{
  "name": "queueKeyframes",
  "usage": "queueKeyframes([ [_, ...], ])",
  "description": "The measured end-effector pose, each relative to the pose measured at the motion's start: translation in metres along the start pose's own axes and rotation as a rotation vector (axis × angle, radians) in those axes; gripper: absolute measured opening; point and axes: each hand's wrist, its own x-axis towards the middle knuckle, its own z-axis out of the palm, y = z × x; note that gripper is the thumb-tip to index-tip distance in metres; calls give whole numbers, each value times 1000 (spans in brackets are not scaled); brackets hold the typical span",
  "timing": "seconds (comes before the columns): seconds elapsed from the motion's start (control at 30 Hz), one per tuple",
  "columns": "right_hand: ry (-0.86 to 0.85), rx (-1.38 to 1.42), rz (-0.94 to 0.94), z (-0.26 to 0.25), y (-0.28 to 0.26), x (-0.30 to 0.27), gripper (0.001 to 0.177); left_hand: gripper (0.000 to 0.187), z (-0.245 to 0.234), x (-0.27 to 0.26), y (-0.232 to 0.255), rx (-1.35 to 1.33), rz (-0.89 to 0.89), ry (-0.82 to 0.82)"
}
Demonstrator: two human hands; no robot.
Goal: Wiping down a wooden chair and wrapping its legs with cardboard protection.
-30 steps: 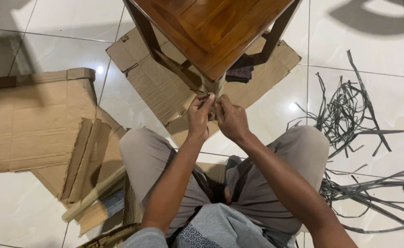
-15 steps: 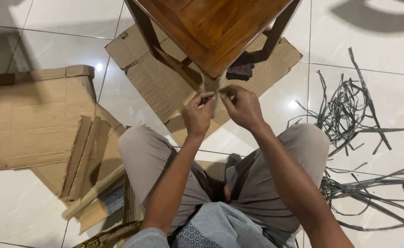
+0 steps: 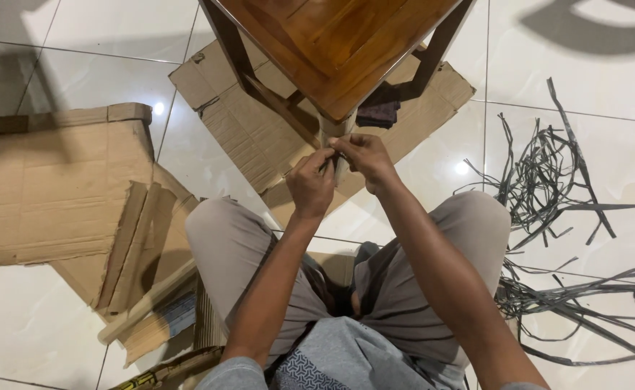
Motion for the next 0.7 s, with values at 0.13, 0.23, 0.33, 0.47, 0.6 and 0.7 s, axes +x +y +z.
queueKeyframes([
  [0.13,2,104,56,0,-6,0,21,32,28,-15,-14,-39,-155,-37],
  [0.23,-39,69,26,-4,6,2,30,37,8,-2,6,-79,-219,-19],
  [0.33,-91,39,-9,-8,9,1,33,13,13,-4,-23,-111,-346,-127],
  [0.47,-113,14,-23,-11,3,-2,29,19,3,6,-21,-66,-361,-239],
  [0.6,-86,-166,-111,-18,-12,-17,27,17,-15,17,-12,-35,-390,-386],
  [0.7,-73,-320,-200,-24,-26,-24,23,12,-29,26,-10,-48,-429,-479],
])
